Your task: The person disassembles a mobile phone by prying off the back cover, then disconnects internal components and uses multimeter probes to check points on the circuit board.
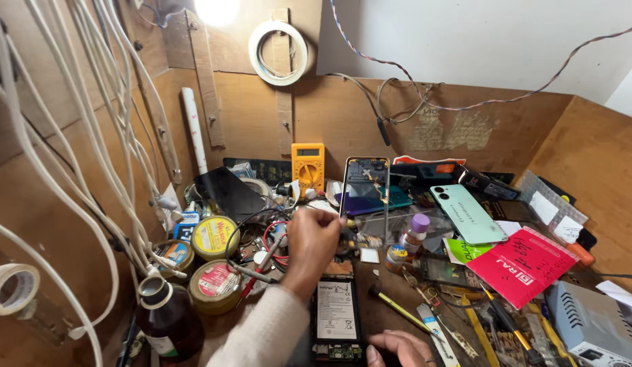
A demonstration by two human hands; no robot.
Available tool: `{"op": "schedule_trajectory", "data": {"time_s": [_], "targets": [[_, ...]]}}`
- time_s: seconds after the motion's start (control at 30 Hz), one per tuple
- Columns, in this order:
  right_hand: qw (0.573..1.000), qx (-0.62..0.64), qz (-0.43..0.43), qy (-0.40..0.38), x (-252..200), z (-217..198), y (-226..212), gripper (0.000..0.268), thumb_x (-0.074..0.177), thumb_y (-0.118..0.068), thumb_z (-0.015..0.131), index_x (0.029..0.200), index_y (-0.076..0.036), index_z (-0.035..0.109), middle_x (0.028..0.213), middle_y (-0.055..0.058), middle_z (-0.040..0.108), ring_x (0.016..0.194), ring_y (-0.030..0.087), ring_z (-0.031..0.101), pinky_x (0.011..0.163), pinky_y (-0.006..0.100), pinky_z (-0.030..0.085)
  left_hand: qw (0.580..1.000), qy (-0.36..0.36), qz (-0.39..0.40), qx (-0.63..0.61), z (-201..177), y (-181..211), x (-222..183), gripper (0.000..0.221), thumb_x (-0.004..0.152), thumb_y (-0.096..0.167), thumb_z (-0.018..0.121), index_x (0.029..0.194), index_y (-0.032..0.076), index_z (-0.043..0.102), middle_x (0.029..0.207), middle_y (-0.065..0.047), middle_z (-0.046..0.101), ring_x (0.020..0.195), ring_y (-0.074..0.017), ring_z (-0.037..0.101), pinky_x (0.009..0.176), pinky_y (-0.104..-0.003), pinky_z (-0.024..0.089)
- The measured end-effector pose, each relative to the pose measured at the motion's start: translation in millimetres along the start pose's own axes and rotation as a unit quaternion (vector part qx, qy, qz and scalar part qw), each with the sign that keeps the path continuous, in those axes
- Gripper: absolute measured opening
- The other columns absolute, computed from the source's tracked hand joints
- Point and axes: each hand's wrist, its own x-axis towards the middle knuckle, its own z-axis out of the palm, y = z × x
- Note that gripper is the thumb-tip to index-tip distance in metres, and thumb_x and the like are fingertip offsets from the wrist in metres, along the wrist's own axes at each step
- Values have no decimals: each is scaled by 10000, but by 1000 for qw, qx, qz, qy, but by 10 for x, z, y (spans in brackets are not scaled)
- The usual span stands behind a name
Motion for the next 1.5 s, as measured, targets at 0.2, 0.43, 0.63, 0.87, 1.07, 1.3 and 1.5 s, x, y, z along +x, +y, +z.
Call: {"op": "schedule_trajectory", "data": {"time_s": [0.2, 0.43, 0.63, 0.87, 1.07, 1.3, 1.5], "targets": [[997, 58, 46, 6, -25, -31, -32, 164, 746, -206, 813, 894, -137, 818, 880, 82, 747, 919, 195, 759, 863, 383, 605, 962, -41, -13, -269, -332, -138, -655, 197, 852, 116, 770, 931, -64, 787, 776, -84, 764, 608, -133, 698, 483, -279, 612], [964, 183, 178, -71, 400, -57, 9, 211, 845, -165, 739, 1005, -29, 762, 948, 128, 775, 923, 191, 762, 883, 352, 602, 944, -41, -46, -324, -515, -233, -758, 225, 859, 118, 760, 954, -86, 774, 791, -117, 781, 643, -155, 729, 514, -293, 634], [939, 290, 176, -56, 971, -154, -270, 275, 927, -120, 659, 1119, 74, 697, 1007, 161, 803, 958, 190, 762, 900, 326, 589, 919, -31, -76, -385, -428, -503, -676, 231, 869, 84, 747, 984, -116, 744, 815, -152, 798, 646, -172, 755, 519, -296, 642], [909, 338, 229, -79, 1071, 78, -500, 307, 1000, -145, 596, 1178, 86, 693, 1001, 194, 772, 915, 227, 747, 810, 376, 618, 923, -1, -67, -378, -388, -602, -717, 203, 873, 77, 749, 975, -99, 741, 812, -153, 791, 630, -174, 745, 507, -290, 638], [898, 368, 222, -99, 1015, -56, -560, 310, 1007, -155, 576, 1181, 69, 700, 1004, 177, 774, 930, 219, 746, 794, 366, 606, 929, 8, -49, -366, -416, -547, -788, 211, 866, 84, 762, 971, -98, 750, 813, -142, 786, 653, -160, 744, 504, -279, 628], [898, 354, 239, -106, 988, -143, -797, 295, 972, -138, 628, 1145, 74, 736, 985, 167, 785, 900, 214, 751, 772, 363, 612, 938, -7, -37, -346, -473, -519, -848, 224, 859, 83, 768, 994, -94, 745, 837, -144, 794, 688, -167, 757, 517, -285, 633], [895, 354, 257, -87, 982, -154, -866, 282, 927, -97, 681, 1141, 81, 728, 953, 173, 786, 865, 220, 757, 761, 359, 616, 938, -39, -31, -342, -457, -541, -850, 244, 860, 21, 734, 1075, -93, 715, 931, -161, 795, 764, -178, 772, 583, -299, 670]]}}
